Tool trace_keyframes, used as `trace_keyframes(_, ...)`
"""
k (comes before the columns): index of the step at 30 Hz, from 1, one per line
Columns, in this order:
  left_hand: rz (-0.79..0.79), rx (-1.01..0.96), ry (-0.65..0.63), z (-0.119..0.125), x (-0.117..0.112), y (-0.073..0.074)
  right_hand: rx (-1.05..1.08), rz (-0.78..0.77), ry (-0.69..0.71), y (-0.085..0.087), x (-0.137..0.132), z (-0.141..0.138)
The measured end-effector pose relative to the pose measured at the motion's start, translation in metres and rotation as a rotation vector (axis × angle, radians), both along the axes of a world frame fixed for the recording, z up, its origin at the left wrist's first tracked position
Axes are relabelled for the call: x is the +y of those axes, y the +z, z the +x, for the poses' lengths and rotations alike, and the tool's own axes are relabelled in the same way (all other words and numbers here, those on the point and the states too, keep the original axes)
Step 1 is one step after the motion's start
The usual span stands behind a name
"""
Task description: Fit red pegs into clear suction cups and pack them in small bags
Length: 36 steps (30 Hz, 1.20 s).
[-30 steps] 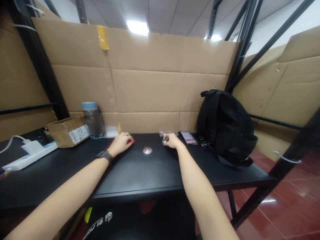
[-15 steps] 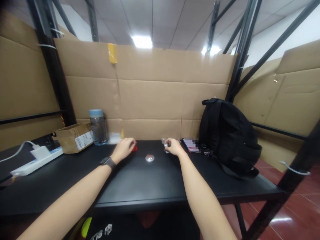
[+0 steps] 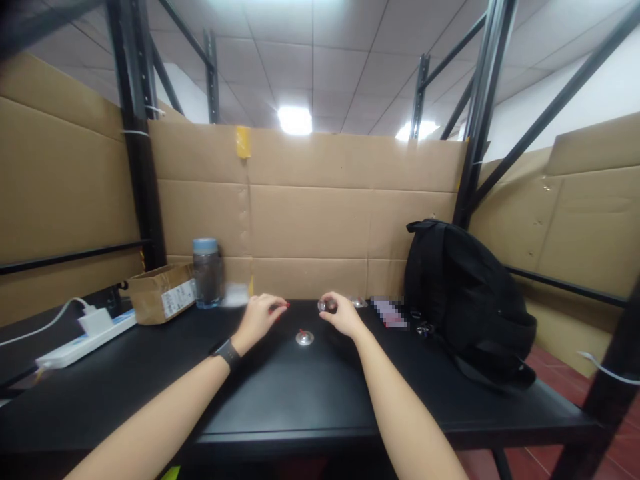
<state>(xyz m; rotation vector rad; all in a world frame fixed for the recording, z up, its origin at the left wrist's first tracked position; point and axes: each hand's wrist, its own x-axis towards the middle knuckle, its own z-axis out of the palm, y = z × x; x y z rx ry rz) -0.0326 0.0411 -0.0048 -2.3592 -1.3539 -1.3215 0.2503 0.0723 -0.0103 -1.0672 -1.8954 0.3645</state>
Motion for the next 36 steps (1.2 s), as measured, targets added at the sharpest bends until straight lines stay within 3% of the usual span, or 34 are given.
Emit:
trace_keyframes(9, -0.064, -0.064, -0.077, 0.019, -0.014, 0.003, 0.097, 0.052, 0.137, 0.008, -0.024, -0.04)
trace_keyframes(18, -0.112, -0.28, -0.277, 0.025, -0.007, -0.004, 0.258, -0.013, 0.302, 0.009, -0.039, -0.064)
trace_keyframes(36, -0.05, -0.281, -0.196, 0.027, -0.014, 0.0, 0.426, -0.096, 0.339, 0.007, -0.041, -0.071)
